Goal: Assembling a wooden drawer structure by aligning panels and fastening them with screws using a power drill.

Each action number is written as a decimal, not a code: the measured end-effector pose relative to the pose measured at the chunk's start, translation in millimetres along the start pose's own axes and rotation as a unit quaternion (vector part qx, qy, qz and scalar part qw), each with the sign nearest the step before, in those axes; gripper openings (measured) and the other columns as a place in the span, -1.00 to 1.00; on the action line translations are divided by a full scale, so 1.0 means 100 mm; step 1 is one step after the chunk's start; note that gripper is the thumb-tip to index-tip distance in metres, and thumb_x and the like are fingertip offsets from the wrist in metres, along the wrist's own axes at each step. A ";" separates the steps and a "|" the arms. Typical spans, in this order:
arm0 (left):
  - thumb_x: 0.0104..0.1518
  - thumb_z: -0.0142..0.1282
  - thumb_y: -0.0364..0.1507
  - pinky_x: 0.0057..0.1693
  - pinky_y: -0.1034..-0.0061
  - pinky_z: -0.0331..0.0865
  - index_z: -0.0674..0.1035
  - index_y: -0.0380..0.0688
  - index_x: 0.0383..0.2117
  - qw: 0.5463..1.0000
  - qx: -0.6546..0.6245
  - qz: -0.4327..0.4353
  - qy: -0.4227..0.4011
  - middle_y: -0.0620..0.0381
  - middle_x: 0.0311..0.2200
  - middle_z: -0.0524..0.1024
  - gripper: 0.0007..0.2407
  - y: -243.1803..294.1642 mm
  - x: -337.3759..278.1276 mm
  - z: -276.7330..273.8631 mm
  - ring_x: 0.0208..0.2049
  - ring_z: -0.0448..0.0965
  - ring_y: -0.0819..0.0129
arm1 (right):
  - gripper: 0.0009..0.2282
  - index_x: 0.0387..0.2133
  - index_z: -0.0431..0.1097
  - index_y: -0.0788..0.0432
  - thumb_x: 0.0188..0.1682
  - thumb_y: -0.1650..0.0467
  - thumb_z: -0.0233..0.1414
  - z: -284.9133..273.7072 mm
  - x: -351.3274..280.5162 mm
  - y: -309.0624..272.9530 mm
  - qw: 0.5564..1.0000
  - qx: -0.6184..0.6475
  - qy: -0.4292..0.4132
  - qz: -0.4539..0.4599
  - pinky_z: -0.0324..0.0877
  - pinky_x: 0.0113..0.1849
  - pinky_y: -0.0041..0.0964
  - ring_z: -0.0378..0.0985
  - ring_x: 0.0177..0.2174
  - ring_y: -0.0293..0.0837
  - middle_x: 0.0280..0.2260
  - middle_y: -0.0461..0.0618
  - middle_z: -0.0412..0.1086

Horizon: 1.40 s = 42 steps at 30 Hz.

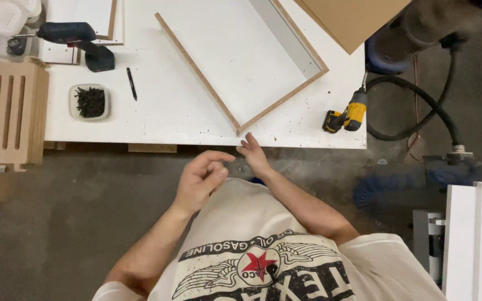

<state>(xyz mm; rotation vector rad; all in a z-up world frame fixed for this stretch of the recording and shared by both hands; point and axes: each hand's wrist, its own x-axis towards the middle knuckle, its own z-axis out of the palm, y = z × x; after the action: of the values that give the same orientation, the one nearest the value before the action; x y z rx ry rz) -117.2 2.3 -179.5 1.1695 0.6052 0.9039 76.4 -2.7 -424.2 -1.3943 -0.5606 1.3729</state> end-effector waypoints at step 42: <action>0.20 0.21 -0.23 -0.41 0.55 0.40 0.63 -0.16 -0.53 0.911 0.311 -0.268 0.035 0.06 -0.70 0.57 -0.73 -1.53 0.18 -1.14 -0.60 0.56 0.35 | -0.20 0.26 -0.03 0.53 -0.07 0.27 0.30 -0.41 1.21 -1.11 0.954 -0.071 0.286 0.053 0.45 -0.15 0.46 0.34 0.11 0.40 0.14 0.48 0.14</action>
<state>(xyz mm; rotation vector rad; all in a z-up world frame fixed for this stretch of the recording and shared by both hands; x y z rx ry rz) -156.6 57.8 -359.0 1.4257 1.2616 0.2727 178.1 126.8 -386.3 -1.8656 -0.2023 0.9495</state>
